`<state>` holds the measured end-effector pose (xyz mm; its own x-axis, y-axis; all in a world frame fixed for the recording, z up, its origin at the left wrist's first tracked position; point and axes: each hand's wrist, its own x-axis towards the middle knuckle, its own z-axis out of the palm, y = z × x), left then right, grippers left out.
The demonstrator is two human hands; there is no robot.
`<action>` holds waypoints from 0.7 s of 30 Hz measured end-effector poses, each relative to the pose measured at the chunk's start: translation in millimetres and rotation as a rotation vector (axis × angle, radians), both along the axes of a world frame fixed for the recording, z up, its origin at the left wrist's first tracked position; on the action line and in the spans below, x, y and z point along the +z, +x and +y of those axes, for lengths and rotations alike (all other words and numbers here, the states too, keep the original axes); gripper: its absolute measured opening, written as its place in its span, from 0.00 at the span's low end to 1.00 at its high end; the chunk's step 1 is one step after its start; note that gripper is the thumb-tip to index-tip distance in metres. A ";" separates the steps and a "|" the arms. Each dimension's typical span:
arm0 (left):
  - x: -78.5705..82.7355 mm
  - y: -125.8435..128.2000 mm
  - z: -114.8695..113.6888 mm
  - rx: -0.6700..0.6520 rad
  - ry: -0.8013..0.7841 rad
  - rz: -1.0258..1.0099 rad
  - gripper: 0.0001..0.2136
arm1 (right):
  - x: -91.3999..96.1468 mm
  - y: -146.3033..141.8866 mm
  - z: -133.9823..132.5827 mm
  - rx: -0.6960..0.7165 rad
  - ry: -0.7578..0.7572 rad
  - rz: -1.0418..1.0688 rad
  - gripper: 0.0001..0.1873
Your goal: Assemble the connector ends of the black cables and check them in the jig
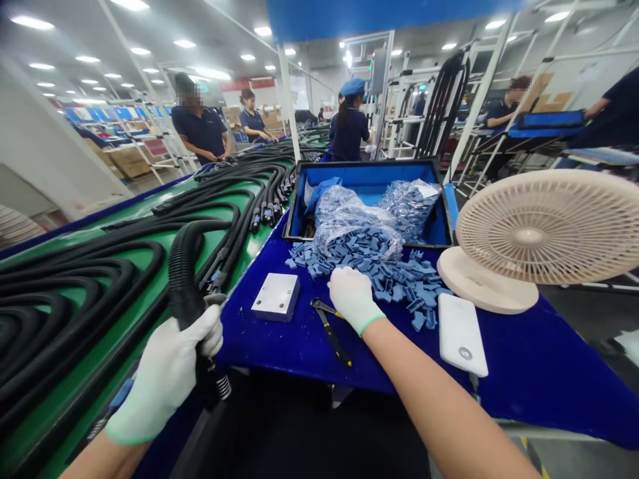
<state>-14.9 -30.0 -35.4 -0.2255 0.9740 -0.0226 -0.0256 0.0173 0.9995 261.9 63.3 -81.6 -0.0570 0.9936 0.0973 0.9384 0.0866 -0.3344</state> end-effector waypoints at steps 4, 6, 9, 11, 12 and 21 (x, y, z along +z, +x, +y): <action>17.6 8.4 38.8 -0.085 0.171 0.178 0.13 | -16.8 4.3 30.2 -0.001 0.015 -0.091 0.11; 23.7 14.7 62.6 -0.129 0.263 0.126 0.13 | -24.1 5.1 30.4 0.032 0.027 -0.091 0.13; 26.3 23.3 95.1 -0.169 0.334 0.060 0.12 | -30.2 13.0 28.1 0.130 0.030 -0.053 0.14; 23.7 27.0 110.4 -0.178 0.341 0.039 0.12 | -32.2 20.2 27.9 0.215 0.028 -0.005 0.14; 21.5 28.1 115.8 -0.181 0.339 0.035 0.12 | -32.9 23.2 28.0 0.247 0.028 0.024 0.15; 10.0 23.7 126.7 -0.154 0.347 0.056 0.15 | -26.5 18.0 27.2 0.319 0.033 0.413 0.18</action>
<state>8.9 96.7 -25.4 -0.0674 0.9440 0.3230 0.0060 -0.3234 0.9463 279.9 90.5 -108.2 -0.3065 0.9293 0.2062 0.6545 0.3631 -0.6632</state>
